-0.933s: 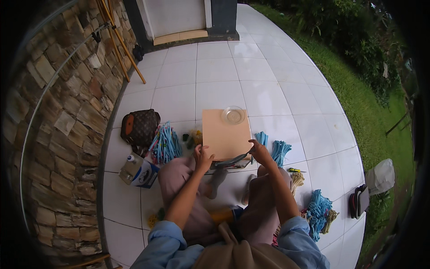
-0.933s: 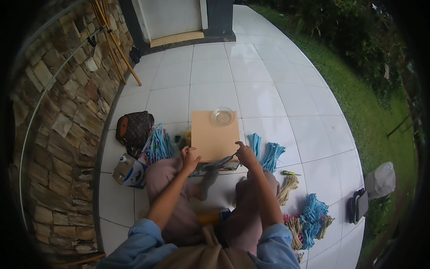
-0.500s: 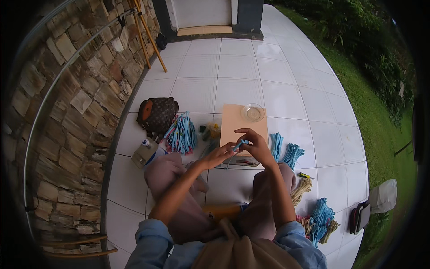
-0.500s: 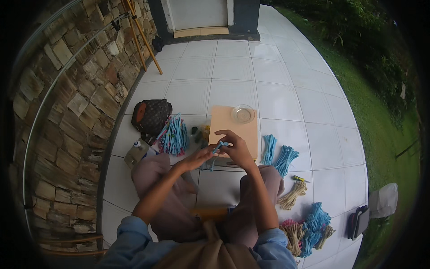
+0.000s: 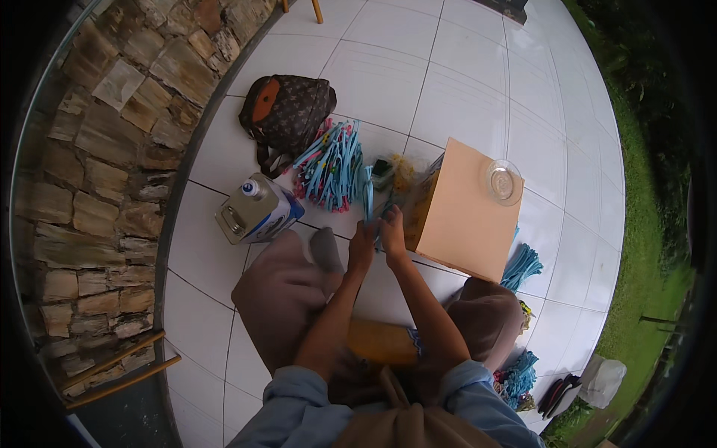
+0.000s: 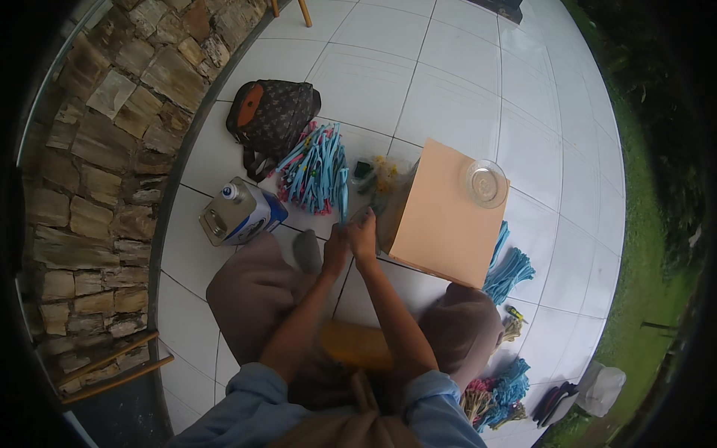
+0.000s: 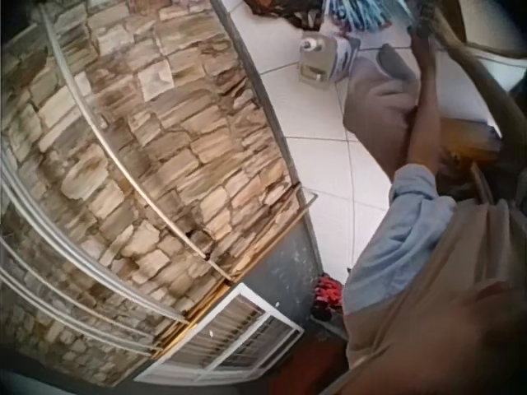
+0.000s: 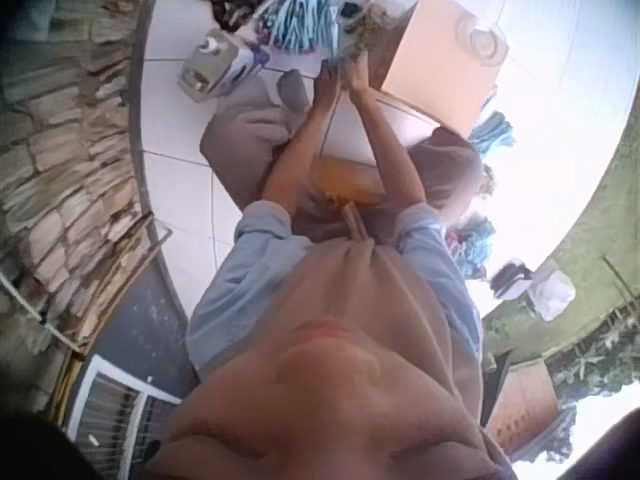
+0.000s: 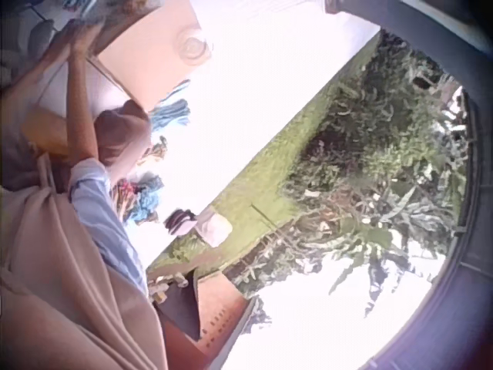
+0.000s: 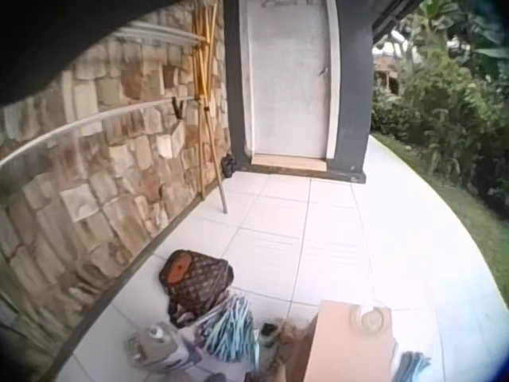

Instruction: The person applies adhesive from a metal container to blue straps by dipping the straps into a small bowl containing the adhesive and then smoothing it by hand.

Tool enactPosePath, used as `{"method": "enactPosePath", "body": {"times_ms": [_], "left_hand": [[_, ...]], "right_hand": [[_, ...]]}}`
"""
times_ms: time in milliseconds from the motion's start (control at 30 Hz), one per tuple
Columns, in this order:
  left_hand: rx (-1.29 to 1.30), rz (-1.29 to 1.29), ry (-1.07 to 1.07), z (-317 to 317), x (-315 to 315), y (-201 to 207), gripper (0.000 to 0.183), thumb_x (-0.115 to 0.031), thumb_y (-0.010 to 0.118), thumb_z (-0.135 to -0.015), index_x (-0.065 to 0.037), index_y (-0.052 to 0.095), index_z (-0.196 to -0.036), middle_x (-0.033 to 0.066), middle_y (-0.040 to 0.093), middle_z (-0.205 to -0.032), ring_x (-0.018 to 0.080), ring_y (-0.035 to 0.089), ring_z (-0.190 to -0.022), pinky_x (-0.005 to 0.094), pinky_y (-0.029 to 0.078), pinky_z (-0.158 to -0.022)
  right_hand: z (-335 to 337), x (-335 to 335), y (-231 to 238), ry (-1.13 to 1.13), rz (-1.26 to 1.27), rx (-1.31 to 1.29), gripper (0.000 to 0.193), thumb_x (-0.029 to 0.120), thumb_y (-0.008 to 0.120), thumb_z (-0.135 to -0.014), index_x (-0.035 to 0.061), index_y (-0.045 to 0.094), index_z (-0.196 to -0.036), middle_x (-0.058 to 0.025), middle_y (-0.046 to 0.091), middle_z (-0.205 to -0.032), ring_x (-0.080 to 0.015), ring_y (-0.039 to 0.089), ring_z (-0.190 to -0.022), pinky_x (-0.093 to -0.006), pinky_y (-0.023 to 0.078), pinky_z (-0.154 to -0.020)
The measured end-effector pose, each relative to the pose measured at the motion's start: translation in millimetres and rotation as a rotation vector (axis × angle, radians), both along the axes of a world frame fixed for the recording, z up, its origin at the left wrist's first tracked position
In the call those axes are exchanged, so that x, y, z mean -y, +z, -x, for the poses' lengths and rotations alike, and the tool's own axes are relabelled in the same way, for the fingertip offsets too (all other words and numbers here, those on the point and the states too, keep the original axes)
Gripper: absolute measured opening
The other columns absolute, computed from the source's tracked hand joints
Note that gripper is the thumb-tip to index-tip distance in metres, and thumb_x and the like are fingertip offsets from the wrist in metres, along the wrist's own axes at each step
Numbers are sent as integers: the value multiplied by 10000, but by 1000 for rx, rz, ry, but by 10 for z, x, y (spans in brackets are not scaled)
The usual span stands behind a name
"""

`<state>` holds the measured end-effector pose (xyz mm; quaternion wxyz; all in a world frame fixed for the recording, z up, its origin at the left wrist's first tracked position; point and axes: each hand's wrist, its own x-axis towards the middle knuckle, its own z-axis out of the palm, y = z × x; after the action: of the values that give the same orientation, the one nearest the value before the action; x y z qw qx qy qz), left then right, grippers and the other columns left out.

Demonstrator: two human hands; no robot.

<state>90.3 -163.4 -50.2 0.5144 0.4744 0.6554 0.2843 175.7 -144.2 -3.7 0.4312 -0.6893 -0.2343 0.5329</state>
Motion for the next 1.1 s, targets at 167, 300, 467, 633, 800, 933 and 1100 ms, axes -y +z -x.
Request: {"method": "enactPosePath", "body": {"times_ms": [167,300,467,633,800,933,1100], "left_hand": [[-97,-41,-262,-138,271,-741,292,-180,415,-914,-65,473,-1176,244,489,-1051,397,497,-989,439,413,-822],[-306,-251,-430,-87,66,-1238,419,-103,499,-854,-57,435,-1265,250,468,-1106,405,502,-986,462,413,-835],[-322,-348,-328,-222,-181,-1289,421,-80,539,-809,-11,473,-1219,220,506,-1099,378,501,-1002,466,401,-857],[-344,-303,-300,-281,-355,-989,285,-51,530,-814,-2,551,-1095,179,568,-1035,346,520,-984,449,399,-874],[354,-225,282,-459,-674,-171,154,-127,489,-921,-33,579,-1004,66,600,-807,168,577,-729,296,464,-682],[392,-428,118,-652,-901,832,155,-155,489,-932,-45,585,-982,-7,503,-685,77,452,-580,220,392,-547],[252,-528,-573,-936,-659,1698,124,-122,529,-889,-58,548,-994,82,575,-716,131,574,-650,264,449,-590]], "right_hand": [[-87,279,-939,-51,247,-79,505,106,431,-864,-4,302,-1339,-185,370,-1339,-267,417,-1191,-349,335,-981],[-62,144,-1128,-37,213,22,468,70,398,-873,-12,327,-1328,-178,343,-1353,-282,363,-1221,-356,300,-1001],[-99,35,-1280,-70,33,252,493,24,382,-868,-30,275,-1346,-212,242,-1415,-346,250,-1311,-376,233,-1060],[-68,120,-1147,-27,-78,405,607,-22,445,-828,-36,178,-1373,-251,195,-1419,-341,219,-1329,-369,208,-1078],[-29,217,-342,112,-124,112,536,-47,464,-813,-4,265,-1309,-229,460,-1256,-288,585,-1004,-358,449,-849],[-477,388,480,249,-349,135,408,-41,464,-828,13,347,-1216,-170,578,-1068,-232,638,-794,-333,484,-717],[-1494,892,1253,238,-496,485,240,27,585,-818,12,412,-984,-99,574,-874,-220,622,-707,-319,485,-635]]}}
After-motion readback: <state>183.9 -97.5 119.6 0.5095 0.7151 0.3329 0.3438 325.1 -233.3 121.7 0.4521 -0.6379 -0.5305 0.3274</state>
